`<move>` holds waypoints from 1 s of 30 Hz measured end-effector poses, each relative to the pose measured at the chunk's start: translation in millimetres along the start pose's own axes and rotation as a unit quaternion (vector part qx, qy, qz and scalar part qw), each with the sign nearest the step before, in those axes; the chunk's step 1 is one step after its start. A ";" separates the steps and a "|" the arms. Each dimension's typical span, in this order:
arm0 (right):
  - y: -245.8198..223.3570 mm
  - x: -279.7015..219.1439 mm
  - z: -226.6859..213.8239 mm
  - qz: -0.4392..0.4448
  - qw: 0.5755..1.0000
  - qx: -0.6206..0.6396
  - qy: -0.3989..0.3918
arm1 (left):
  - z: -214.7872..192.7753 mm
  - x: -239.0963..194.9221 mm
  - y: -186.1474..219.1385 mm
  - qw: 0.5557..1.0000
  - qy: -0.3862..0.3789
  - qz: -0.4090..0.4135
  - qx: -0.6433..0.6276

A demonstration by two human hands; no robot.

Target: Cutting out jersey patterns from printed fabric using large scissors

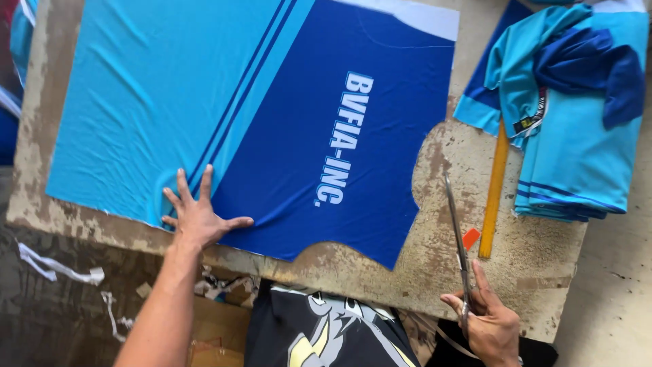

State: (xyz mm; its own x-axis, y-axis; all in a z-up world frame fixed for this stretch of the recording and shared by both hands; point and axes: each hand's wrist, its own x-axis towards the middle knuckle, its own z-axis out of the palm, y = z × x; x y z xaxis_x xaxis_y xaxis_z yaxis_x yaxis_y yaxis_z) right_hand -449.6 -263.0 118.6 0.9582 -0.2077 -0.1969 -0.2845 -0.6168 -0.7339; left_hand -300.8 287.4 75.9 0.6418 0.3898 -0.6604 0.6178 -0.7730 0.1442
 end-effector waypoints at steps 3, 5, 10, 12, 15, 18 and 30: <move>8.5 5.0 5.0 -0.020 0.999 -0.018 -0.040 | -19.0 2.7 -24.9 0.998 -0.049 -0.026 0.031; 10.2 6.8 2.6 -0.016 0.995 0.025 -0.099 | -29.1 10.3 -58.5 0.995 -0.047 -0.011 0.086; 31.4 11.0 -22.9 0.071 0.972 0.118 -0.190 | -50.8 43.8 -159.0 0.988 0.009 -0.012 0.151; 35.2 25.6 -39.1 0.122 0.956 0.158 -0.216 | -43.0 37.7 -157.4 0.986 0.053 0.016 0.158; 36.2 55.4 -71.7 0.225 0.936 0.048 -0.268 | -2.4 -1.7 -86.9 0.944 0.200 0.222 0.138; 38.8 97.5 -91.2 0.249 0.913 -0.065 -0.316 | 60.0 -54.9 13.3 0.861 0.353 0.342 0.127; 5.7 214.8 -66.0 0.112 0.851 -0.177 -0.481 | 170.1 -131.3 96.0 0.900 0.207 0.371 0.095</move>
State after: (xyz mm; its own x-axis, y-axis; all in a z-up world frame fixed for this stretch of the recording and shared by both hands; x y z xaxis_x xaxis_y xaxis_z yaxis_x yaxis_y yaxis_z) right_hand -247.4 -361.2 115.1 0.4112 0.2623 -0.8730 -0.2921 -0.8693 -0.3988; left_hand -403.0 76.9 51.0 0.9844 -0.1468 -0.0972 -0.1148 -0.9539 0.2774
